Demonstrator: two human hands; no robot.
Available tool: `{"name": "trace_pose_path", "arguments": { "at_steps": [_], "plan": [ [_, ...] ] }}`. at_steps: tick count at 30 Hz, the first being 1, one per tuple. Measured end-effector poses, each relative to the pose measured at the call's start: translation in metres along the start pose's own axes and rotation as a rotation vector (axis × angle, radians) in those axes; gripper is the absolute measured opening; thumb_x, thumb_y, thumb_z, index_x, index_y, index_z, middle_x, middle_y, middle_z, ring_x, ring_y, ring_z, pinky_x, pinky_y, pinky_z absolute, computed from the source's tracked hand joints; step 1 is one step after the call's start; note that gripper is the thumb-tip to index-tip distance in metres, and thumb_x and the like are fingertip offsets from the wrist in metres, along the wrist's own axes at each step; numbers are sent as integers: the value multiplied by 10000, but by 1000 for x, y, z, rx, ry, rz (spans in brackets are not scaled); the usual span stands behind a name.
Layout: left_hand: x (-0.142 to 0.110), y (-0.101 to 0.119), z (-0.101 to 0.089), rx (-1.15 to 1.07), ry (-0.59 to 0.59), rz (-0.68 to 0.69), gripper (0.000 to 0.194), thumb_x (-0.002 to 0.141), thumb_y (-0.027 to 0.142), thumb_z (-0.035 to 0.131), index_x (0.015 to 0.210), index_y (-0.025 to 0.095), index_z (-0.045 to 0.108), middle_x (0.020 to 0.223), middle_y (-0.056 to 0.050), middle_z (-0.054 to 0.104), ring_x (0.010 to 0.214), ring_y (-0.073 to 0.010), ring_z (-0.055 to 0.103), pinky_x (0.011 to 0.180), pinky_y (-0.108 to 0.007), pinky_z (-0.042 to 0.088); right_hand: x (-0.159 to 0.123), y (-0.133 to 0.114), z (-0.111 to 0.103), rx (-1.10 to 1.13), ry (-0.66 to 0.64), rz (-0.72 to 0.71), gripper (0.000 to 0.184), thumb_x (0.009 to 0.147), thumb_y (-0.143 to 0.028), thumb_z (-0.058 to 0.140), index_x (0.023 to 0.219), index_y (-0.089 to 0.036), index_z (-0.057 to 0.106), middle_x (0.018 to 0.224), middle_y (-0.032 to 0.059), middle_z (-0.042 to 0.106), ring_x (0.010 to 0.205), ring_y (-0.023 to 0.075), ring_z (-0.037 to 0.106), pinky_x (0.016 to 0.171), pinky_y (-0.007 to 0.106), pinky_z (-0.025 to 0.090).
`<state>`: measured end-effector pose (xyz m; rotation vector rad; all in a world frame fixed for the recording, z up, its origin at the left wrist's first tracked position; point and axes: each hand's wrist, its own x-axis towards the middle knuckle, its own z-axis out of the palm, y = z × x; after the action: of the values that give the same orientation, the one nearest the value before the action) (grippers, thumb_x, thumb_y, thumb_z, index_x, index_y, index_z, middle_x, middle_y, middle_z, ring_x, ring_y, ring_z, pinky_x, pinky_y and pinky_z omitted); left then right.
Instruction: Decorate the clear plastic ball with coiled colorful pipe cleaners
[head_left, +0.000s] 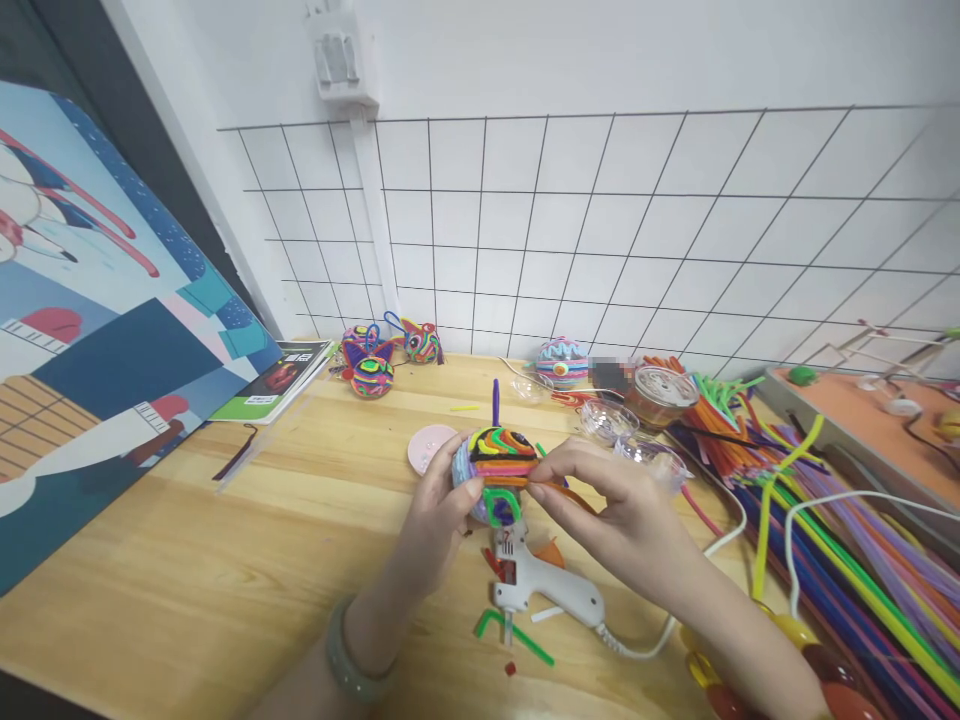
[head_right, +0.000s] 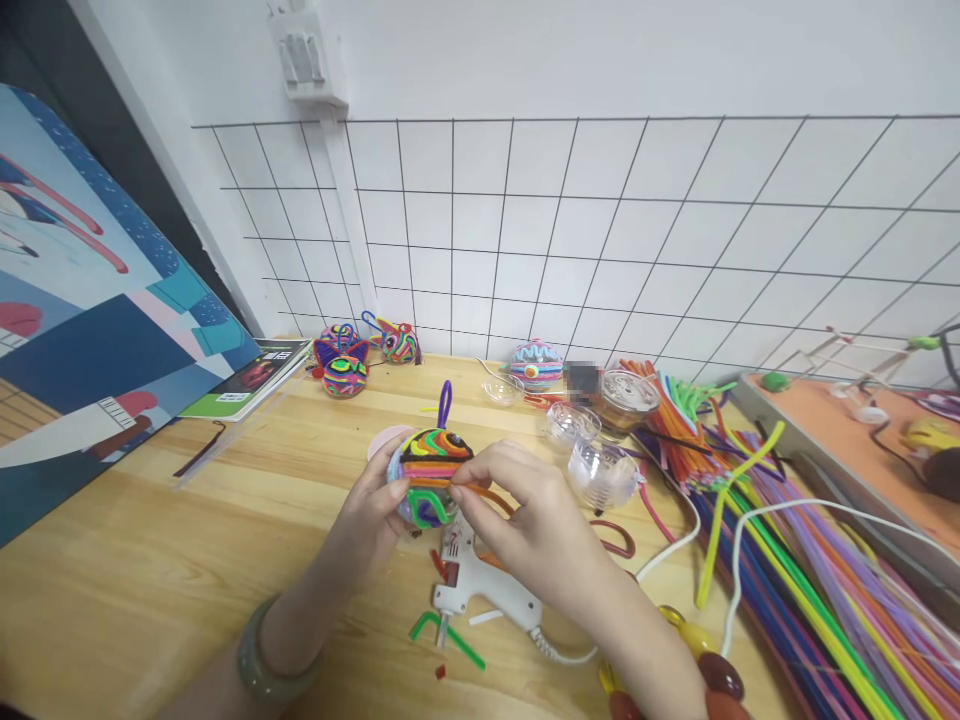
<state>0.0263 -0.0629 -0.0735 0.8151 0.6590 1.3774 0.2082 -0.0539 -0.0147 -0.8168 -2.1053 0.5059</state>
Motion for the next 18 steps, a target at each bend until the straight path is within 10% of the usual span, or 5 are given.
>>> {"name": "trace_pose_path", "arguments": {
  "at_steps": [18],
  "plan": [
    [1, -9, -6, 134, 31, 78, 500, 760, 290, 677, 1224, 227, 500, 1189, -73, 637, 1104, -263, 581, 939, -373, 457, -1, -10, 12, -55, 43, 44, 133, 872, -180, 576, 741, -202, 578, 667, 1, 611, 620, 142, 575, 560, 257, 445]
  ]
}}
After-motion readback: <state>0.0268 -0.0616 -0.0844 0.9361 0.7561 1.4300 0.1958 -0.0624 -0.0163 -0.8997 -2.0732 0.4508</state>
